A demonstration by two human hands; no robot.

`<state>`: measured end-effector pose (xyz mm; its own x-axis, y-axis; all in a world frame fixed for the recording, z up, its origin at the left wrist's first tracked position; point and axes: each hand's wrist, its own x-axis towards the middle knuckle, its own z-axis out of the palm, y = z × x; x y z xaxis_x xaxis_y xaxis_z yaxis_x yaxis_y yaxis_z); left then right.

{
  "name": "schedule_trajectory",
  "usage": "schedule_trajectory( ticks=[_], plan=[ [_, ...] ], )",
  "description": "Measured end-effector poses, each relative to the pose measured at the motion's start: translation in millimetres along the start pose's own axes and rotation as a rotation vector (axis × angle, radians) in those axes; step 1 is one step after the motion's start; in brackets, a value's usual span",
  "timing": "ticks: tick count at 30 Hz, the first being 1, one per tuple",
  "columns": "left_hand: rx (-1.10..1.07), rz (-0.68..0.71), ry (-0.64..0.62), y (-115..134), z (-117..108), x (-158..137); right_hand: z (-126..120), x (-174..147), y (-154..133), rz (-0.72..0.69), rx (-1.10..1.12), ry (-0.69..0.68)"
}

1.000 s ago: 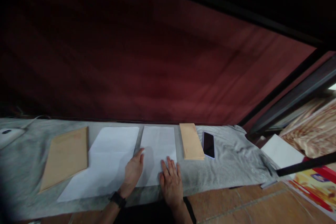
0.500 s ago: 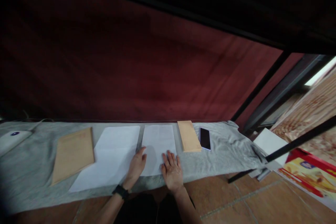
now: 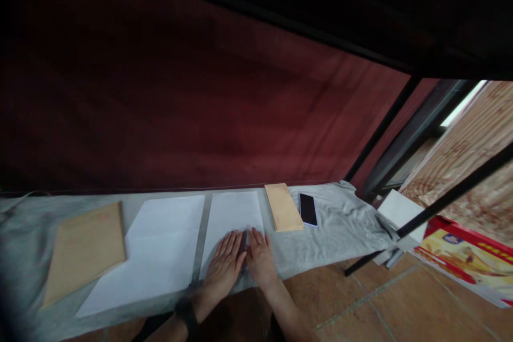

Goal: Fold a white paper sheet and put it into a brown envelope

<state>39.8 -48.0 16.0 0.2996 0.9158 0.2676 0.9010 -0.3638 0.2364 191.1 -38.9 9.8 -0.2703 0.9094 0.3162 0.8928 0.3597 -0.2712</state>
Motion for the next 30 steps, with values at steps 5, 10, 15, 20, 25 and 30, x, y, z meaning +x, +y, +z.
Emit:
schedule_trajectory(
  ticks=[5, 10, 15, 20, 25, 30],
  plan=[
    [0.109, 0.033, 0.091, -29.7, 8.6, -13.7, 10.7, 15.5, -15.4, -0.058, 0.107, 0.064],
    [0.175, 0.119, 0.074, -36.3, 17.1, -18.4, 8.1, 18.3, -17.4, -0.139, 0.023, 0.029],
    [0.142, 0.09, -0.025, -34.3, 12.4, -16.9, 4.7, 15.7, -3.9, -0.156, -0.04, 0.029],
    [0.139, 0.017, -0.024, -35.6, 3.8, -20.6, 8.5, 14.1, 9.2, -0.088, -0.046, 0.102],
    [0.141, -0.03, -0.095, -35.8, 1.3, -23.8, 9.6, 10.9, 21.3, -0.004, -0.043, 0.115],
    [0.139, -0.071, -0.196, -31.8, -4.8, -17.8, 5.4, 11.1, 20.3, 0.045, -0.036, 0.124]
  ],
)
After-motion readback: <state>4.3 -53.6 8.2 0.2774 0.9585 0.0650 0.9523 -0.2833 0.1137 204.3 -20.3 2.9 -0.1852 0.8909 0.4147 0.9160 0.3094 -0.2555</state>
